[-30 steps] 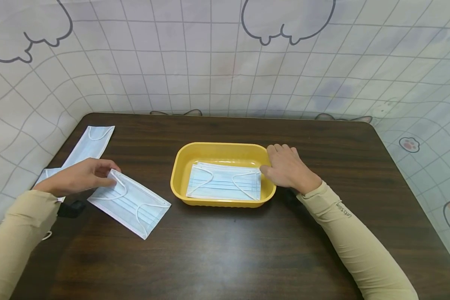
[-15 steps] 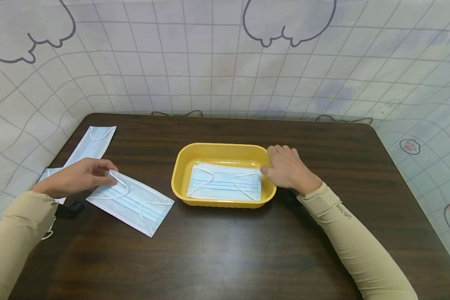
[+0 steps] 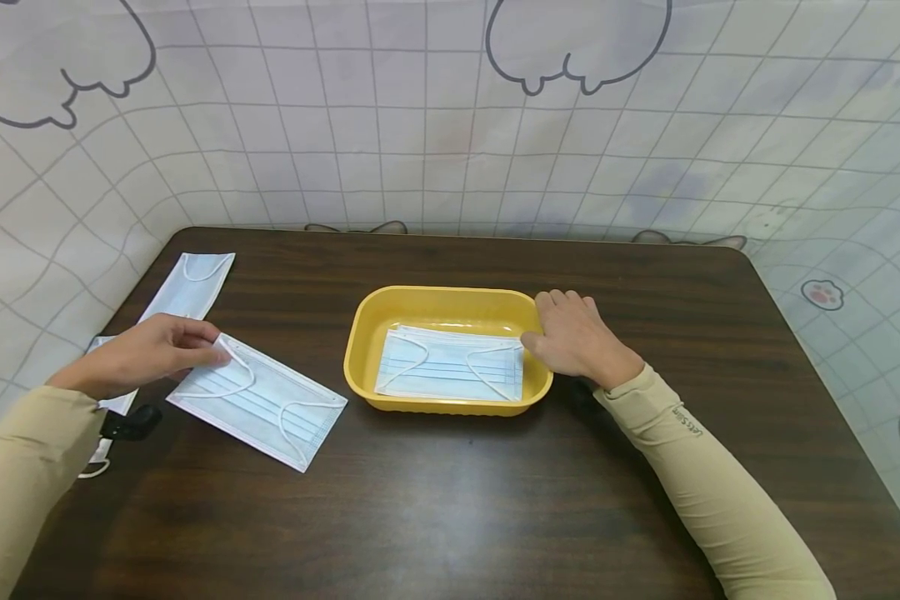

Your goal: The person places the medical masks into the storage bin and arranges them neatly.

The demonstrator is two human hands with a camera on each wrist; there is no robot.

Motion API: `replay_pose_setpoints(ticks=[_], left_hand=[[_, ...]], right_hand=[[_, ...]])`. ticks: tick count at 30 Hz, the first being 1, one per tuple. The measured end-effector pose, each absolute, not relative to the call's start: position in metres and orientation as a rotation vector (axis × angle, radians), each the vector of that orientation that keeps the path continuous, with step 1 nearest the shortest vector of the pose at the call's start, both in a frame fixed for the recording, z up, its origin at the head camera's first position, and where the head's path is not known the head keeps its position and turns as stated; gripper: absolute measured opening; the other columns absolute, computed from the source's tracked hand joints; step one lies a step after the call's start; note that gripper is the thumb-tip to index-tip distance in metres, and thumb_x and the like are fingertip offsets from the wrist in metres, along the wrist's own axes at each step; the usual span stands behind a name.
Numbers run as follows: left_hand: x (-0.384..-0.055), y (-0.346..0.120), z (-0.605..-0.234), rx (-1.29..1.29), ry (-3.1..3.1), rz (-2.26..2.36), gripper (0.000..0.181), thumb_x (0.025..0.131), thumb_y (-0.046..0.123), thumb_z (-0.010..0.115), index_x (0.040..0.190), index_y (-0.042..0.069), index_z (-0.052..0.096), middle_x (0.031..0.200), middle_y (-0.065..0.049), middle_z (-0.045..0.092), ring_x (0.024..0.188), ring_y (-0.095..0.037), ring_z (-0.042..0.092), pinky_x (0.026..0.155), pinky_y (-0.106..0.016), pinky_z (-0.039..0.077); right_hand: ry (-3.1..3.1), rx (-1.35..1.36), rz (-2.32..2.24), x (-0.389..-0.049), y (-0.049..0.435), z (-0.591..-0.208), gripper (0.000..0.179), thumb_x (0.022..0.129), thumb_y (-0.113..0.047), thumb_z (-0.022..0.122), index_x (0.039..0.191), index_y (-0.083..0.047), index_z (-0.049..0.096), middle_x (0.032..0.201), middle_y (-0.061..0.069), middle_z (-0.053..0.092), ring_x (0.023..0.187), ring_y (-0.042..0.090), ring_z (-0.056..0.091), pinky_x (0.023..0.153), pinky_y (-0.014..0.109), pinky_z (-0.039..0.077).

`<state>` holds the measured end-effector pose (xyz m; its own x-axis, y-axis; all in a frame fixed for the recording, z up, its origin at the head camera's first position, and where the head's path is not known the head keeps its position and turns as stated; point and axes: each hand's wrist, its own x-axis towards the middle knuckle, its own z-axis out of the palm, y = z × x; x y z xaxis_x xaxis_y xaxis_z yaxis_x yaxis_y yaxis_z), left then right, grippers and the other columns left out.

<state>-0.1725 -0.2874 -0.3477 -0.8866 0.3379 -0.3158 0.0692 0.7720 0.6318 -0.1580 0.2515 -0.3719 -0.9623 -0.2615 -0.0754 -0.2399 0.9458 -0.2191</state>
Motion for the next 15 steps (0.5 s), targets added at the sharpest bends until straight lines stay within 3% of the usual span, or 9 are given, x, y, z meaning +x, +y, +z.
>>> replay_pose_setpoints(ticks=[15], left_hand=[[-0.1707, -0.2887, -0.3405, 0.246, 2.643, 0.820, 0.043, 0.096, 0.030, 0.072, 0.122, -0.004, 0.068, 0.101, -0.004, 0.072, 0.082, -0.002, 0.058, 0.071, -0.022, 0.050]], right_hand=[[2.995, -0.391, -0.320, -0.1574, 0.2513, -0.3714, 0.035, 0.096, -0.031, 0.047, 0.110, 0.001, 0.052, 0.093, 0.012, 0.052, 0.090, 0.033, 0.046, 0.085, 0.046, 0.034]])
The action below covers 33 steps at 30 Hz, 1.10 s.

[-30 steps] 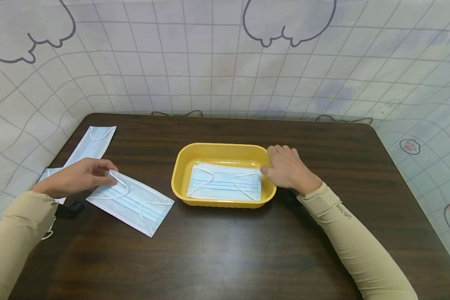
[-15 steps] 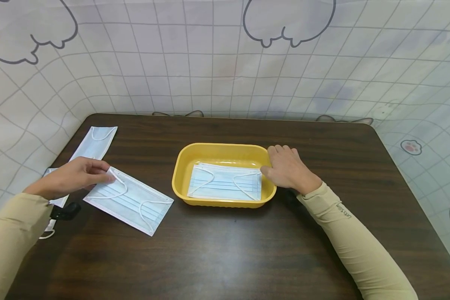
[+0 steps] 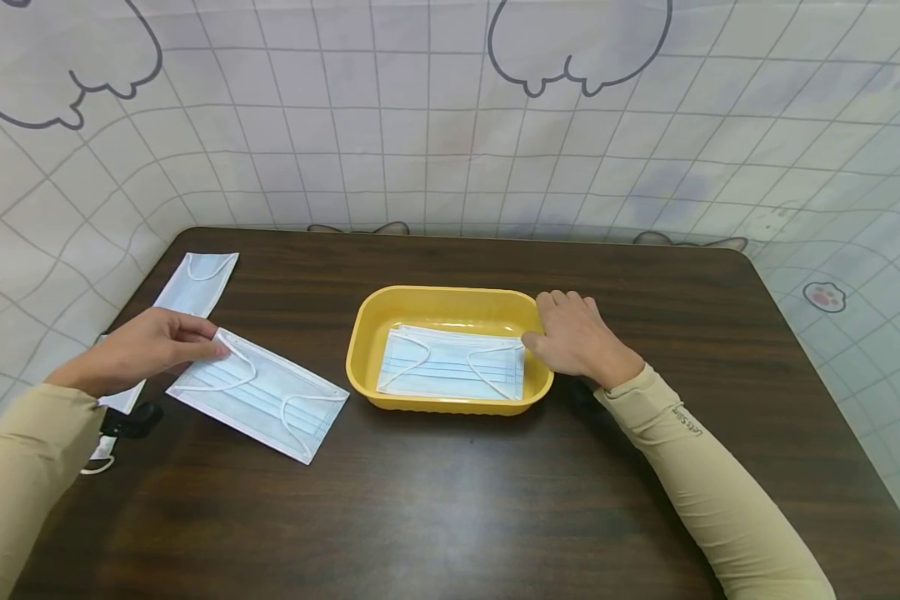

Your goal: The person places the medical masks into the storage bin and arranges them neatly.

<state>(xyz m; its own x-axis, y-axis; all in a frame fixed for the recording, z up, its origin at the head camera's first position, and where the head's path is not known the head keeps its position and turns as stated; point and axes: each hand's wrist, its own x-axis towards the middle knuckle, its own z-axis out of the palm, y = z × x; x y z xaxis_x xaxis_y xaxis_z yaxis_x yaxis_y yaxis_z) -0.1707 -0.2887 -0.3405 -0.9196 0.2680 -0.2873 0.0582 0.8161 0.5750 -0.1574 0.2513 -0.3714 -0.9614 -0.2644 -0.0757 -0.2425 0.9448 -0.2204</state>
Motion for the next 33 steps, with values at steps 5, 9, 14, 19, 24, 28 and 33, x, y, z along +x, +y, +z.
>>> replay_pose_setpoints(ticks=[5, 9, 14, 19, 24, 28, 33], left_hand=[[-0.173, -0.293, -0.336, 0.250, 2.687, 0.765, 0.053, 0.097, 0.037, 0.072, 0.128, -0.005, 0.066, 0.118, -0.013, 0.073, 0.090, 0.003, 0.057, 0.076, -0.019, 0.051], [-0.173, -0.296, -0.333, 0.235, 2.654, 0.821, 0.052, 0.097, 0.035, 0.071, 0.130, -0.005, 0.065, 0.111, -0.004, 0.075, 0.088, 0.005, 0.059, 0.076, -0.020, 0.054], [-0.171, -0.300, -0.328, 0.224, 2.637, 0.880, 0.046, 0.099, 0.035, 0.070, 0.126, -0.002, 0.066, 0.093, 0.011, 0.073, 0.082, -0.002, 0.059, 0.071, -0.025, 0.053], [-0.167, -0.304, -0.323, 0.222, 2.632, 0.928, 0.037, 0.100, 0.033, 0.068, 0.119, 0.002, 0.066, 0.088, 0.011, 0.070, 0.079, -0.006, 0.059, 0.069, -0.028, 0.053], [-0.168, -0.310, -0.320, 0.227, 2.683, 0.888, 0.040, 0.101, 0.034, 0.067, 0.126, 0.002, 0.063, 0.095, 0.017, 0.067, 0.088, -0.002, 0.057, 0.073, -0.027, 0.053], [-0.170, -0.313, -0.314, 0.193, 2.706, 0.860, 0.050, 0.101, 0.035, 0.065, 0.135, -0.001, 0.057, 0.098, 0.024, 0.065, 0.090, 0.005, 0.057, 0.075, -0.025, 0.053], [-0.169, -0.314, -0.306, 0.137, 2.727, 0.867, 0.060, 0.101, 0.042, 0.064, 0.140, -0.001, 0.051, 0.098, 0.030, 0.060, 0.090, 0.008, 0.056, 0.076, -0.023, 0.052]], right_hand=[[2.994, -0.393, -0.323, -0.158, 0.252, -0.372, 0.035, 0.096, -0.031, 0.047, 0.110, 0.000, 0.053, 0.093, 0.012, 0.052, 0.090, 0.032, 0.046, 0.084, 0.045, 0.033], [2.994, -0.390, -0.324, -0.159, 0.252, -0.372, 0.036, 0.096, -0.031, 0.047, 0.111, 0.001, 0.053, 0.094, 0.012, 0.053, 0.092, 0.033, 0.046, 0.085, 0.046, 0.033], [2.988, -0.386, -0.321, -0.159, 0.252, -0.371, 0.036, 0.096, -0.031, 0.047, 0.112, 0.001, 0.053, 0.095, 0.013, 0.054, 0.093, 0.034, 0.047, 0.086, 0.046, 0.034], [2.988, -0.383, -0.321, -0.159, 0.251, -0.371, 0.037, 0.096, -0.032, 0.047, 0.113, 0.001, 0.053, 0.096, 0.013, 0.054, 0.093, 0.034, 0.047, 0.086, 0.046, 0.034], [2.986, -0.384, -0.320, -0.159, 0.252, -0.372, 0.041, 0.096, -0.032, 0.047, 0.118, 0.003, 0.053, 0.100, 0.014, 0.056, 0.096, 0.034, 0.048, 0.088, 0.048, 0.035], [2.987, -0.382, -0.317, -0.159, 0.252, -0.372, 0.042, 0.096, -0.032, 0.047, 0.119, 0.003, 0.053, 0.100, 0.014, 0.056, 0.096, 0.034, 0.048, 0.088, 0.048, 0.036], [2.991, -0.377, -0.319, -0.159, 0.252, -0.373, 0.038, 0.096, -0.032, 0.047, 0.114, 0.001, 0.053, 0.094, 0.012, 0.053, 0.091, 0.032, 0.046, 0.083, 0.043, 0.033]])
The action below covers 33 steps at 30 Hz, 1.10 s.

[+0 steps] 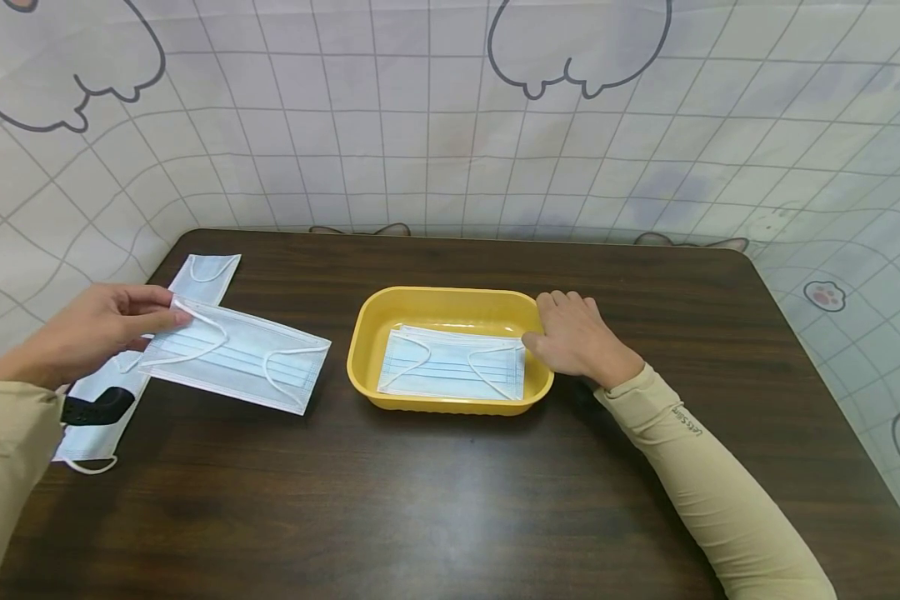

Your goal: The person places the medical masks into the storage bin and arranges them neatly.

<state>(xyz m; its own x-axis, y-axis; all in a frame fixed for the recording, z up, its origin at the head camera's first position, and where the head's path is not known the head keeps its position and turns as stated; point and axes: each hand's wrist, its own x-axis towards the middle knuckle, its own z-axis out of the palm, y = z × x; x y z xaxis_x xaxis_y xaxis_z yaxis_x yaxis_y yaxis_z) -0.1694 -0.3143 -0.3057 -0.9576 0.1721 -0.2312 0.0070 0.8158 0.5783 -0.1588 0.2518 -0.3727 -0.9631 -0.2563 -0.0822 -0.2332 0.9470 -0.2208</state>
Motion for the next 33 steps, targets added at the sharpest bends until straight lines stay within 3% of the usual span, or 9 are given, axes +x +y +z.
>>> replay_pose_setpoints(ticks=[8, 15, 21, 24, 28, 33], left_hand=[[-0.173, -0.315, -0.300, 0.078, 2.720, 1.014, 0.064, 0.103, 0.041, 0.061, 0.145, -0.003, 0.044, 0.091, 0.028, 0.063, 0.081, -0.002, 0.062, 0.070, -0.023, 0.055], [-0.176, -0.312, -0.297, 0.039, 2.650, 1.220, 0.032, 0.102, 0.037, 0.063, 0.127, 0.017, 0.058, 0.096, 0.028, 0.066, 0.082, -0.003, 0.067, 0.072, -0.023, 0.058], [-0.180, -0.308, -0.297, 0.035, 2.662, 1.199, 0.061, 0.104, 0.045, 0.055, 0.144, 0.000, 0.044, 0.097, 0.033, 0.062, 0.085, 0.001, 0.067, 0.074, -0.019, 0.059], [-0.181, -0.306, -0.298, 0.018, 2.673, 1.212, 0.062, 0.104, 0.047, 0.055, 0.144, 0.001, 0.043, 0.095, 0.032, 0.062, 0.083, -0.001, 0.067, 0.073, -0.020, 0.059], [-0.181, -0.303, -0.298, -0.005, 2.683, 1.242, 0.056, 0.102, 0.049, 0.058, 0.141, 0.010, 0.048, 0.095, 0.032, 0.061, 0.082, -0.001, 0.066, 0.073, -0.019, 0.058], [-0.181, -0.300, -0.298, -0.015, 2.617, 1.350, 0.032, 0.102, 0.043, 0.061, 0.127, 0.025, 0.055, 0.099, 0.030, 0.063, 0.086, 0.002, 0.064, 0.074, -0.017, 0.057]], right_hand=[[2.991, -0.373, -0.321, -0.159, 0.252, -0.374, 0.038, 0.096, -0.033, 0.047, 0.114, 0.000, 0.053, 0.092, 0.011, 0.052, 0.089, 0.031, 0.046, 0.082, 0.042, 0.032], [3.000, -0.367, -0.314, -0.159, 0.251, -0.374, 0.037, 0.095, -0.033, 0.047, 0.113, 0.000, 0.053, 0.092, 0.011, 0.052, 0.089, 0.031, 0.046, 0.082, 0.042, 0.033], [3.002, -0.374, -0.315, -0.159, 0.252, -0.374, 0.038, 0.095, -0.033, 0.047, 0.114, 0.000, 0.053, 0.093, 0.011, 0.053, 0.089, 0.031, 0.046, 0.082, 0.042, 0.033], [3.003, -0.378, -0.316, -0.159, 0.252, -0.374, 0.038, 0.096, -0.033, 0.047, 0.114, 0.000, 0.053, 0.093, 0.011, 0.053, 0.088, 0.031, 0.046, 0.082, 0.042, 0.033], [3.005, -0.380, -0.319, -0.159, 0.252, -0.375, 0.037, 0.095, -0.033, 0.047, 0.112, 0.000, 0.053, 0.092, 0.011, 0.053, 0.088, 0.031, 0.046, 0.081, 0.042, 0.032], [3.008, -0.386, -0.318, -0.160, 0.252, -0.375, 0.036, 0.095, -0.033, 0.047, 0.111, -0.001, 0.053, 0.091, 0.011, 0.052, 0.087, 0.031, 0.046, 0.081, 0.042, 0.032]])
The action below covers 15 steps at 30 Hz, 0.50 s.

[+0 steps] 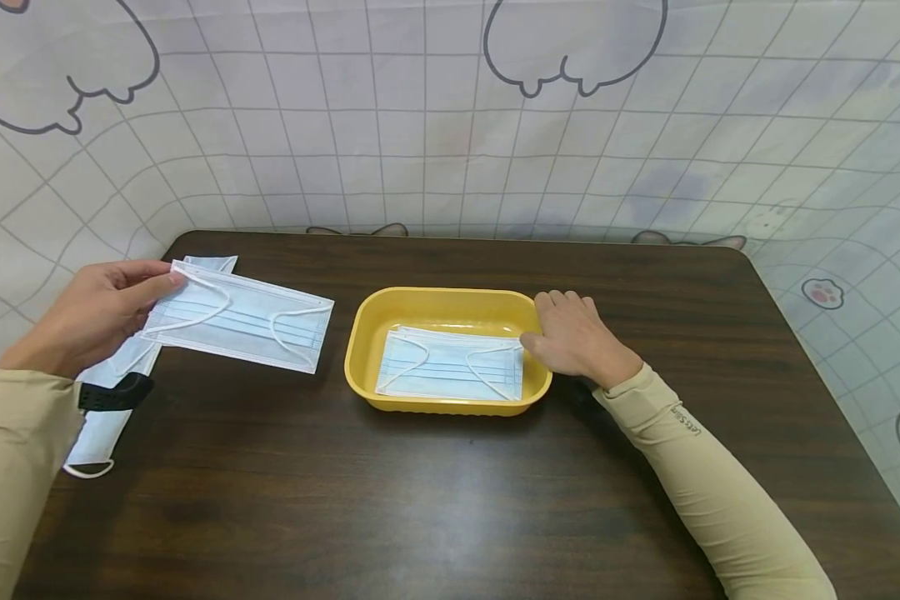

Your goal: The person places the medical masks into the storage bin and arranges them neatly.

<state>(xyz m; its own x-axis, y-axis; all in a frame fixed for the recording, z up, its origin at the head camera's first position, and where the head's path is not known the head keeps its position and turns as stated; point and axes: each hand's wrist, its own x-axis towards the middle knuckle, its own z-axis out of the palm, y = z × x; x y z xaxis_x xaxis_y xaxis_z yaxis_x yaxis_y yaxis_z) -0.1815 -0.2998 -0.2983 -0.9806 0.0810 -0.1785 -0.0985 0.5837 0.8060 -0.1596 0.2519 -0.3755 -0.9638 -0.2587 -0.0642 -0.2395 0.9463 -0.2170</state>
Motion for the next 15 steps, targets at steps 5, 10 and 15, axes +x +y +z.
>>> replay_pose_setpoints(ticks=[5, 10, 15], left_hand=[[-0.1823, -0.2963, -0.2994, -0.011, 2.628, 1.315, 0.055, 0.102, 0.047, 0.059, 0.142, 0.012, 0.047, 0.101, 0.031, 0.061, 0.088, 0.003, 0.063, 0.075, -0.015, 0.056], [-0.1839, -0.2930, -0.3006, -0.019, 2.594, 1.390, 0.041, 0.101, 0.047, 0.060, 0.134, 0.024, 0.055, 0.101, 0.029, 0.063, 0.086, 0.001, 0.065, 0.075, -0.016, 0.057], [-0.1853, -0.2902, -0.3016, -0.018, 2.505, 1.520, 0.014, 0.100, 0.040, 0.064, 0.114, 0.038, 0.061, 0.099, 0.024, 0.069, 0.084, -0.002, 0.068, 0.074, -0.019, 0.058]], right_hand=[[3.008, -0.391, -0.312, -0.1597, 0.2522, -0.3752, 0.036, 0.096, -0.033, 0.047, 0.111, 0.000, 0.053, 0.090, 0.011, 0.051, 0.086, 0.031, 0.045, 0.080, 0.041, 0.032], [3.005, -0.383, -0.308, -0.1597, 0.2523, -0.3745, 0.038, 0.096, -0.033, 0.047, 0.113, 0.000, 0.053, 0.091, 0.011, 0.052, 0.088, 0.031, 0.046, 0.081, 0.041, 0.032], [3.006, -0.387, -0.311, -0.1597, 0.2523, -0.3742, 0.037, 0.096, -0.033, 0.048, 0.111, 0.000, 0.053, 0.090, 0.011, 0.052, 0.087, 0.031, 0.046, 0.080, 0.041, 0.032]])
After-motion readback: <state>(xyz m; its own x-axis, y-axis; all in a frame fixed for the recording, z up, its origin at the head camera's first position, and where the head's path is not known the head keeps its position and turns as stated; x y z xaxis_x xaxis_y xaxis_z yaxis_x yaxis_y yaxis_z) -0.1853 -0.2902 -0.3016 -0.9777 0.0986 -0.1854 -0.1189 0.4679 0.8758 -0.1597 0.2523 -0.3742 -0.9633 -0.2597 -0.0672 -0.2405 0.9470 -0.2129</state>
